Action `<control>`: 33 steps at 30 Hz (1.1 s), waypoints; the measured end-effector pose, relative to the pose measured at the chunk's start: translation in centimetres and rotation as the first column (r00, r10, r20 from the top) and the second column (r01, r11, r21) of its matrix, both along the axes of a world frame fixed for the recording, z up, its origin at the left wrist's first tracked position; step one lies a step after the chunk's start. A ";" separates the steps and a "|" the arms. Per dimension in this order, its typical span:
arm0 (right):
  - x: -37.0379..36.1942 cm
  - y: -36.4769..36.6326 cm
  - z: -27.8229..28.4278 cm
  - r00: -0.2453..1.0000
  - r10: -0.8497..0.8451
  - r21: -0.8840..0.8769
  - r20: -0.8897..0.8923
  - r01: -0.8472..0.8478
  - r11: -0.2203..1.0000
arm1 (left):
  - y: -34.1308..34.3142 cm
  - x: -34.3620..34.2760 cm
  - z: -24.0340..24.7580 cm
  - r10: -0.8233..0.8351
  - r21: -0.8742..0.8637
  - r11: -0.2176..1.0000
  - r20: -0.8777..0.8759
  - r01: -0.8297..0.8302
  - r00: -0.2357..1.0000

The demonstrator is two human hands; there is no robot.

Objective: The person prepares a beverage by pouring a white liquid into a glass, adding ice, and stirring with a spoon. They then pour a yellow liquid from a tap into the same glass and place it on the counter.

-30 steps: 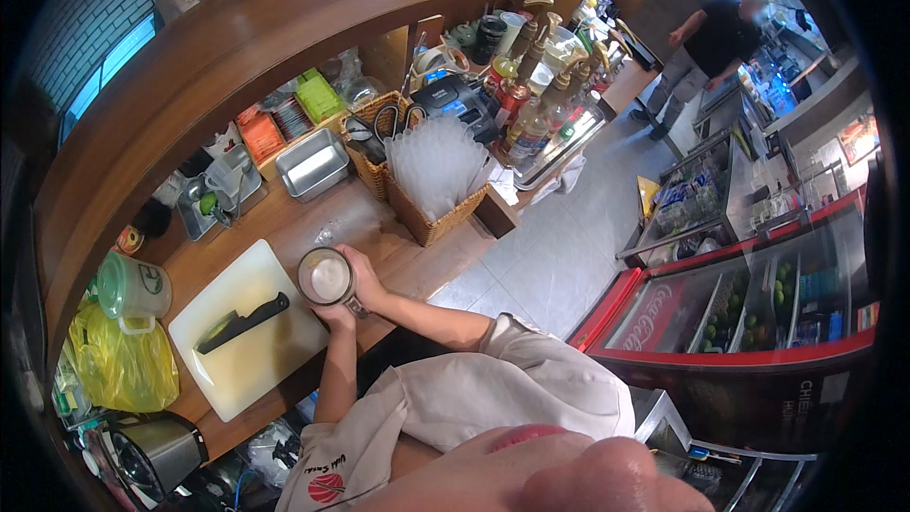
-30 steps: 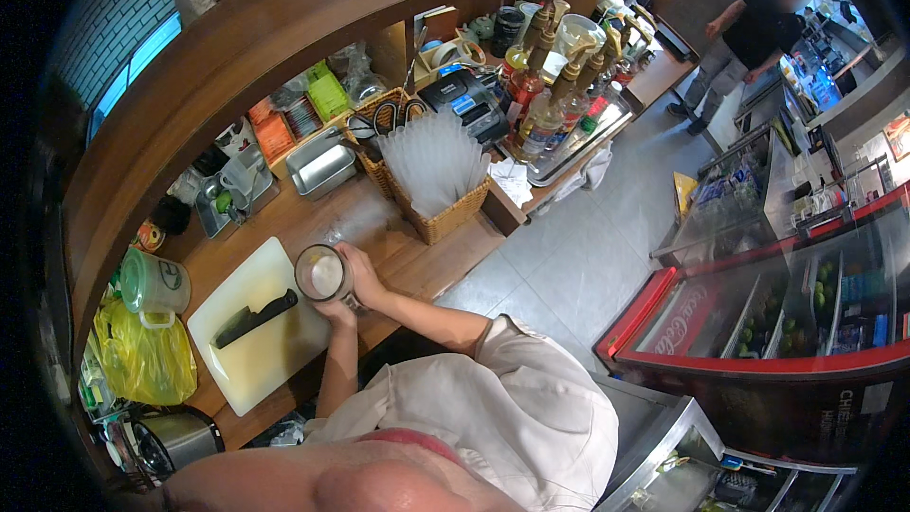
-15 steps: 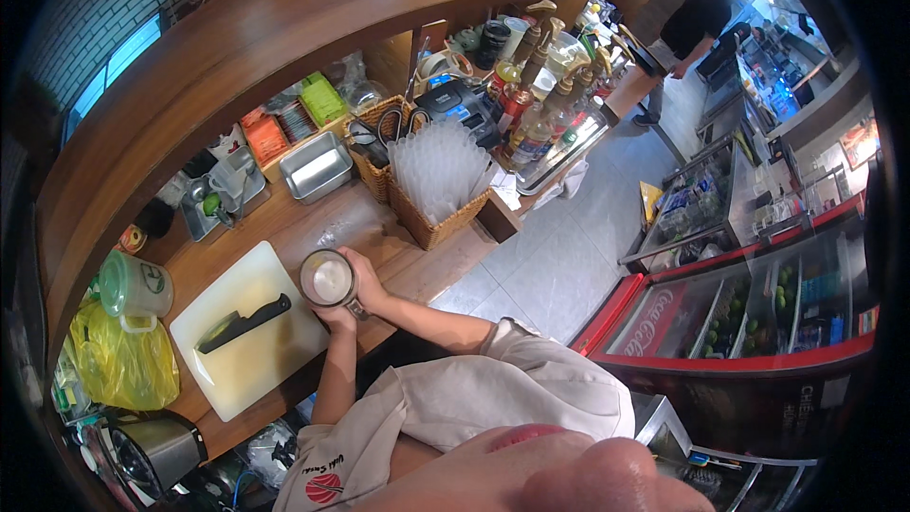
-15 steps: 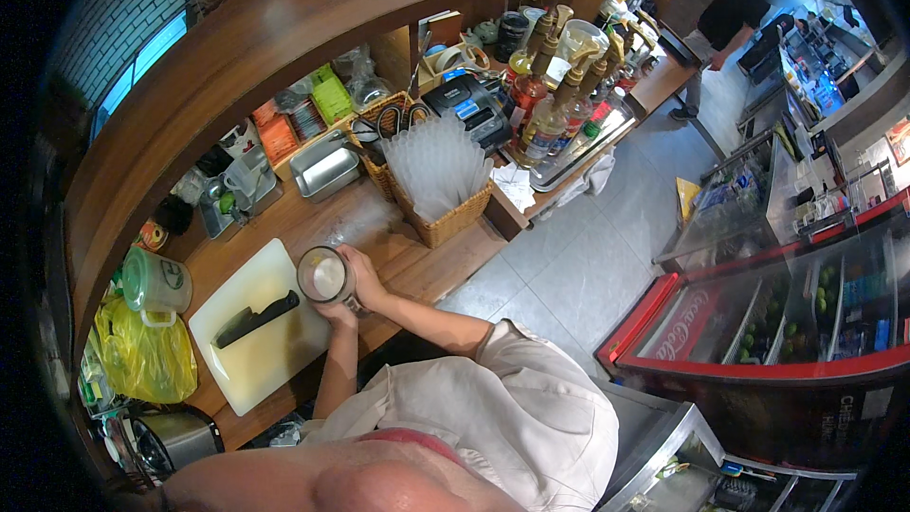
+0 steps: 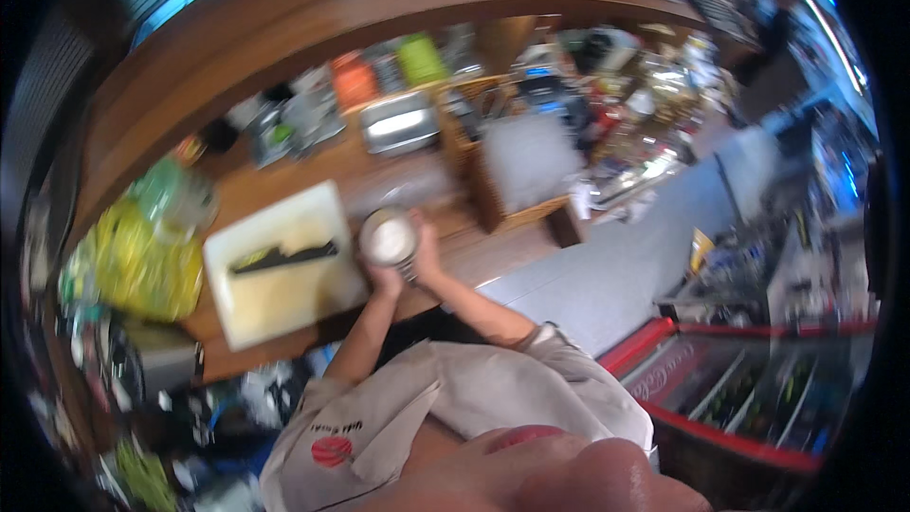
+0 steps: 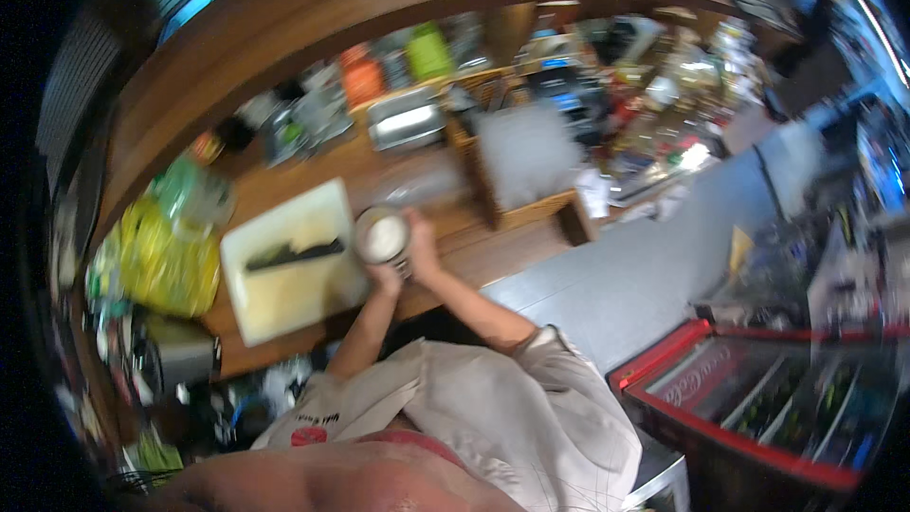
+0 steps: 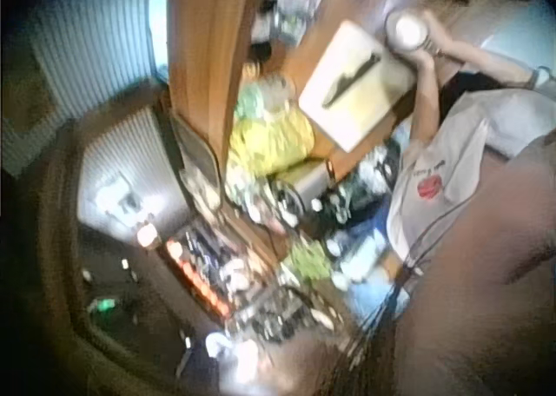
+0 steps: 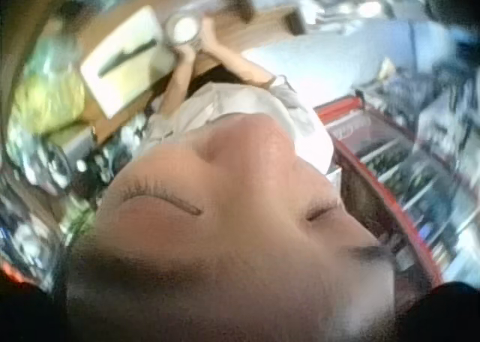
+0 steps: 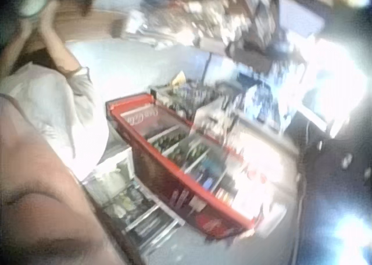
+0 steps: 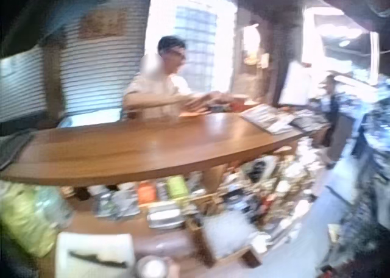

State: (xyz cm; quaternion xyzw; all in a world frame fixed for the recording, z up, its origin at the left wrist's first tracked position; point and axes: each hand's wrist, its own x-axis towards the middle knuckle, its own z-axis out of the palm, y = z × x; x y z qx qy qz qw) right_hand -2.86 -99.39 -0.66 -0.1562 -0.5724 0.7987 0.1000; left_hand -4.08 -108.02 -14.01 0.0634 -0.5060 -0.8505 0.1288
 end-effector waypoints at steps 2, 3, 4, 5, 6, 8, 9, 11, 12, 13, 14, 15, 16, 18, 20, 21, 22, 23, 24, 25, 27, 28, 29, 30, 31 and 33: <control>-0.2 0.7 -1.9 0.997 -0.046 0.112 -0.065 0.053 0.992 | 1.8 0.3 1.4 0.068 -0.312 0.947 -0.046 -0.079 0.997; -0.6 0.9 -3.9 0.993 -0.051 0.008 -0.107 0.052 0.999 | 1.5 0.5 1.6 -0.112 0.045 0.993 0.040 0.110 0.993; 0.0 0.6 -2.7 0.991 -0.038 0.125 -0.127 0.054 0.991 | 1.7 0.8 2.4 -0.031 -0.124 0.992 0.035 0.035 0.999; 0.3 0.4 -0.6 0.985 -0.033 0.245 -0.167 0.074 0.967 | 2.0 0.8 3.8 0.027 -0.283 0.959 0.010 -0.023 1.000; 0.6 0.5 0.2 0.989 -0.020 0.248 -0.144 0.055 0.967 | 2.2 1.3 5.3 0.002 -0.262 0.965 -0.021 -0.007 1.000; 0.7 0.8 0.9 0.991 -0.002 0.288 -0.131 0.040 0.957 | 2.0 1.3 7.0 -0.072 -0.224 0.972 -0.019 0.065 0.997; 0.8 0.7 1.0 0.992 0.004 0.316 -0.129 0.037 0.948 | 2.1 1.4 7.3 -0.061 -0.187 0.981 -0.021 0.056 0.998; 0.8 0.7 0.9 0.992 0.014 0.363 -0.126 0.033 0.931 | 2.2 1.6 7.9 -0.045 -0.110 0.993 -0.027 0.042 0.999; 0.8 0.7 1.0 0.993 0.017 0.371 -0.117 0.028 0.928 | 2.2 1.8 8.7 -0.056 -0.197 0.979 -0.024 0.050 0.998; 0.8 0.7 1.1 0.995 0.019 0.347 -0.093 0.015 0.938 | 2.2 1.8 8.6 -0.070 -0.184 0.981 -0.027 0.064 0.997; 0.8 0.5 0.9 0.996 0.010 0.330 -0.091 0.021 0.944 | 2.0 1.6 8.5 -0.086 -0.177 0.981 -0.032 0.079 0.996; 0.9 0.5 0.8 0.996 0.002 0.316 -0.088 0.026 0.948 | 1.9 1.4 8.3 -0.101 -0.171 0.981 -0.036 0.094 0.994; 0.7 0.6 -0.4 0.994 -0.014 0.316 -0.105 0.047 0.947 | 1.8 1.1 7.9 -0.151 -0.107 0.984 -0.063 0.144 0.986; 0.1 1.6 -5.4 0.979 -0.031 0.609 -0.201 0.149 0.779 | 1.6 1.0 8.5 -0.133 -0.219 0.969 -0.074 0.114 0.988; -1.3 2.0 -7.6 0.989 -0.063 0.498 -0.134 0.122 0.859 | 1.3 0.8 6.4 -0.048 -0.386 0.922 -0.046 0.026 0.998; -1.7 2.7 -7.5 0.996 -0.027 0.454 -0.087 0.064 0.889 | 1.5 0.6 9.6 -0.045 -0.192 0.979 0.098 0.063 0.994; -1.3 3.3 -7.4 1.000 0.007 0.406 -0.026 0.004 0.914 | 1.0 0.6 10.2 -0.175 0.025 0.985 0.120 0.173 0.977; -1.9 3.6 -4.7 0.994 0.108 0.369 0.023 -0.109 0.923 | -0.1 0.0 10.7 -0.287 0.242 0.935 0.089 0.259 0.954; -2.1 3.8 -1.9 0.977 0.202 0.329 0.076 -0.215 0.919 | -0.9 0.0 10.9 -0.317 0.235 0.928 0.091 0.289 0.944; -1.9 3.9 0.7 0.947 0.311 0.185 0.081 -0.321 0.929 | -1.3 0.2 10.7 -0.337 0.235 0.922 0.100 0.307 0.936; -2.9 5.3 0.3 0.922 0.387 0.382 0.019 -0.364 0.849 | -1.9 0.6 10.6 -0.399 0.230 0.902 0.120 0.365 0.909; -3.0 6.1 0.5 0.939 0.335 0.365 0.073 -0.338 0.867 | -2.1 0.9 10.5 -0.421 0.185 0.898 0.104 0.398 0.901; -3.4 7.3 -0.7 0.946 0.325 0.258 -0.001 -0.314 0.914 | -2.3 1.2 10.4 -0.448 0.138 0.890 0.086 0.435 0.890; -3.0 7.9 -0.1 0.936 0.351 0.257 0.024 -0.345 0.903 | -2.6 1.3 10.3 -0.473 0.088 0.880 0.074 0.467 0.878; -2.0 8.6 0.6 0.927 0.373 0.256 0.048 -0.372 0.892 | -2.9 1.5 10.1 -0.500 0.036 0.866 0.062 0.498 0.864; 0.1 9.1 2.4 0.867 0.492 0.308 0.082 -0.492 0.814 | -2.8 2.1 10.5 -0.554 -0.104 0.824 0.059 0.557 0.831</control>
